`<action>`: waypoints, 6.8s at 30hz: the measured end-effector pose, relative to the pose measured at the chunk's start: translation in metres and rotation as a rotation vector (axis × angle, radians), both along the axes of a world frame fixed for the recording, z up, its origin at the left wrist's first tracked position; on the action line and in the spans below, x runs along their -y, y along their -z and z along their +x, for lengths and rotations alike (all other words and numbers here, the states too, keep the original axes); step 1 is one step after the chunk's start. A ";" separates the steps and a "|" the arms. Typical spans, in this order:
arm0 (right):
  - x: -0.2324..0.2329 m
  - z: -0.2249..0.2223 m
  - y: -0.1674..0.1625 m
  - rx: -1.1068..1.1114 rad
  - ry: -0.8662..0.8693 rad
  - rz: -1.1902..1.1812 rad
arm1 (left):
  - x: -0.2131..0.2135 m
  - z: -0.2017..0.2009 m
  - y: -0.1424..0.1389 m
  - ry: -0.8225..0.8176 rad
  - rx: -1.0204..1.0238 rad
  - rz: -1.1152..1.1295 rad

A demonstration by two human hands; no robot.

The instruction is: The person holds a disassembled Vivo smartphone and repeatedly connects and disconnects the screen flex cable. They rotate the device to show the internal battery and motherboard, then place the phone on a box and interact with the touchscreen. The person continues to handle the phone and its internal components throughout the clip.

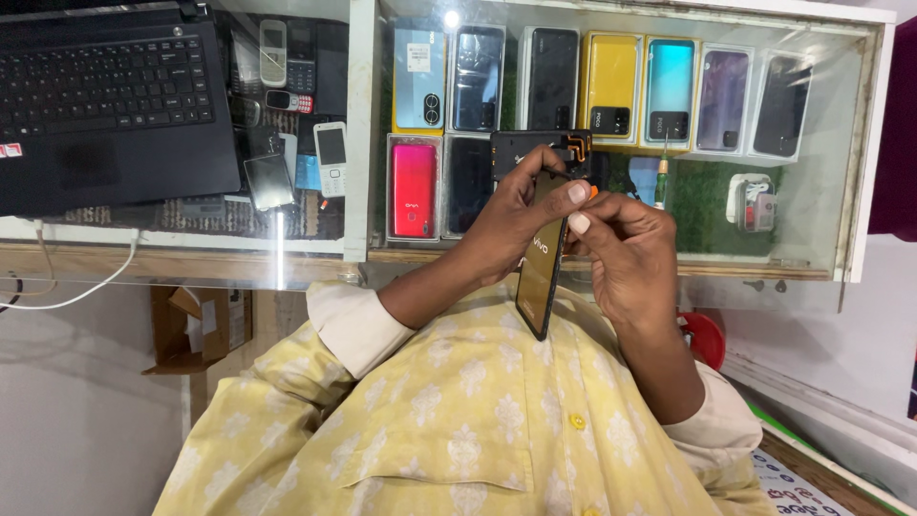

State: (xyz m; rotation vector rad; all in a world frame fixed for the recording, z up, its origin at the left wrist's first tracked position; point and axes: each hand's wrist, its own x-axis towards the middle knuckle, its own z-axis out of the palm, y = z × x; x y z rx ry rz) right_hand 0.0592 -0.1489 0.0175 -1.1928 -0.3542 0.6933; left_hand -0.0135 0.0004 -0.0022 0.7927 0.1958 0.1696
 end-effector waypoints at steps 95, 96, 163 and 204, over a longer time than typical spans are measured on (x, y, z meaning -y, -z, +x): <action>0.043 0.007 0.022 -0.216 0.051 0.035 | 0.003 -0.030 0.018 0.092 -0.197 0.038; 0.044 0.007 0.022 -0.208 0.049 0.035 | 0.004 -0.030 0.018 0.094 -0.192 0.027; 0.007 -0.003 0.002 0.685 -0.005 -0.376 | 0.000 -0.016 0.020 -0.075 -0.048 0.221; -0.005 0.018 -0.009 -0.242 -0.145 0.024 | 0.009 -0.028 0.041 0.362 0.137 0.040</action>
